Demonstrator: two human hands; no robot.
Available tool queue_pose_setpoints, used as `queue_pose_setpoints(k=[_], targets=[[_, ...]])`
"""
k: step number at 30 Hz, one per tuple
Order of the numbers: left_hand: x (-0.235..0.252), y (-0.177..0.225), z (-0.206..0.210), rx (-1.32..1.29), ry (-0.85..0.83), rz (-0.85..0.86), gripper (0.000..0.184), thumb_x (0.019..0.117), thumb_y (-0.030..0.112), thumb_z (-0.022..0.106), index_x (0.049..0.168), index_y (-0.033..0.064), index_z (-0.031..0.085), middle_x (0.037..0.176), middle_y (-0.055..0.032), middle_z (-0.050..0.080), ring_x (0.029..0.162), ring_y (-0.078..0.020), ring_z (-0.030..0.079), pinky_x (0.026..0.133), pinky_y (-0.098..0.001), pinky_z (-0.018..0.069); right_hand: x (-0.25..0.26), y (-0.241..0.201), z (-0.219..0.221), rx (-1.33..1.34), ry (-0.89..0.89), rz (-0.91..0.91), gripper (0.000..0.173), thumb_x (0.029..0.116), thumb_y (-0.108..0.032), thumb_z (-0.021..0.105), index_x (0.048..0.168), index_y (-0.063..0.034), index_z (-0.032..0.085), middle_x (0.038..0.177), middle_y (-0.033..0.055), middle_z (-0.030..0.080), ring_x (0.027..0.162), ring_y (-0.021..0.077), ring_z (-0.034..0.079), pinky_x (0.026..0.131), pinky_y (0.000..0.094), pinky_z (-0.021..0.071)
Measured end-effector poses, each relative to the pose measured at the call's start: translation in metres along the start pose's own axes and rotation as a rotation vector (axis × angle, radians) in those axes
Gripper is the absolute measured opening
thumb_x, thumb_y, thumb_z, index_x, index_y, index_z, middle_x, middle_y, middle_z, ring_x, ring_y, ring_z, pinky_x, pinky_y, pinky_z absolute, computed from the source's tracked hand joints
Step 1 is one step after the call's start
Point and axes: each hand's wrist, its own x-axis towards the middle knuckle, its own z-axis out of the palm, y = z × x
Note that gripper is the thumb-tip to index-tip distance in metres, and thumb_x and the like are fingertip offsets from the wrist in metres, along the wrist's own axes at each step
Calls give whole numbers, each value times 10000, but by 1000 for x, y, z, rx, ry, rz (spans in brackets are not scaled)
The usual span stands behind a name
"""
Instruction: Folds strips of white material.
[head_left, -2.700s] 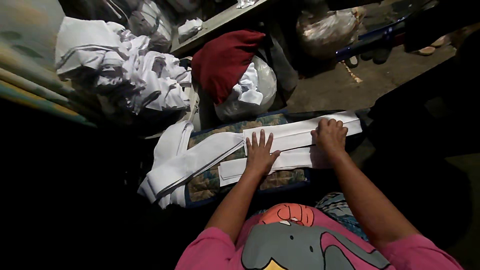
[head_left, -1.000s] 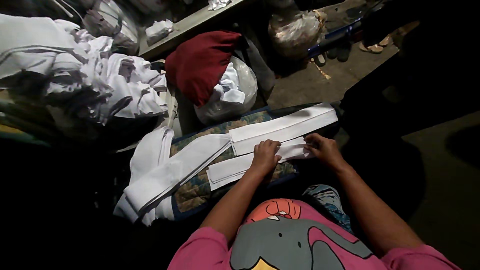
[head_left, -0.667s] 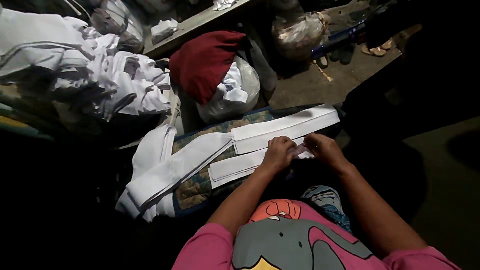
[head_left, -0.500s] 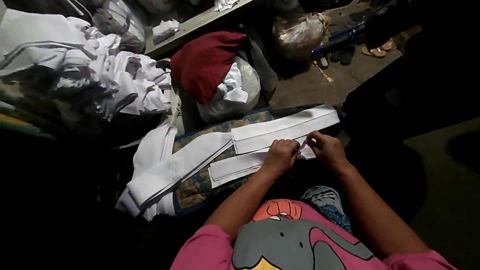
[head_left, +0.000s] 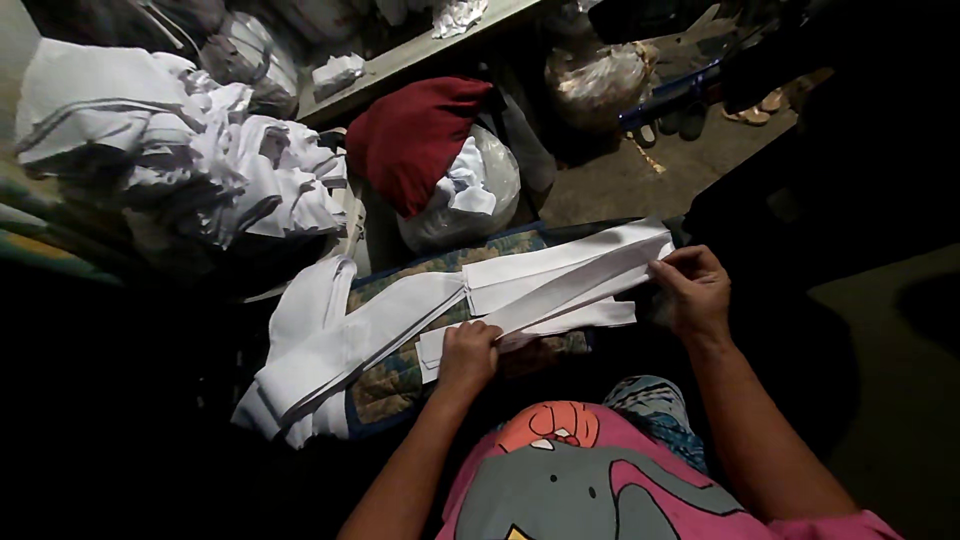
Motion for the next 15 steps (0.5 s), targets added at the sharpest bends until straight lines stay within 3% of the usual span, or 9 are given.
queue_pose_setpoints(k=[3, 8, 10, 13, 15], targets=[[-3, -9, -12, -67, 127, -16, 205, 979, 95, 598, 1104, 34, 748, 1106, -189, 729, 1094, -395, 674, 1011, -607, 459, 10, -6, -4, -2, 103, 88, 265, 835, 104, 676, 927, -121, 572, 787, -51, 658, 667, 75, 652, 671, 294, 616], [27, -19, -31, -64, 211, 28, 178, 984, 70, 616, 1097, -4, 732, 1072, -182, 737, 1023, -367, 710, 921, -547, 553, 44, -5, -13, -139, 33, 290, 245, 862, 146, 540, 996, -58, 546, 887, 25, 589, 708, 126, 633, 688, 370, 617], [43, -24, -29, -10, 347, 110, 146, 934, 17, 651, 1038, 36, 752, 1044, -151, 747, 987, -352, 710, 872, -549, 545, 60, -1, -16, -191, 0, 276, 220, 881, 141, 539, 1015, -32, 557, 895, 38, 574, 717, 122, 612, 718, 372, 607], [70, -28, -17, 45, 540, 204, 163, 884, -30, 655, 978, 55, 757, 1057, -145, 744, 1017, -353, 696, 912, -556, 510, 79, 16, -27, -281, -19, 161, 193, 861, 91, 578, 1024, -12, 578, 873, 29, 594, 698, 84, 587, 679, 289, 561], [83, -30, 0, 94, 580, 239, 162, 876, -31, 668, 972, 59, 764, 1054, -147, 748, 1027, -360, 695, 931, -569, 493, 86, 27, -33, -467, -38, 162, 203, 882, 71, 597, 1081, 33, 597, 959, 108, 618, 752, 148, 598, 708, 344, 555]])
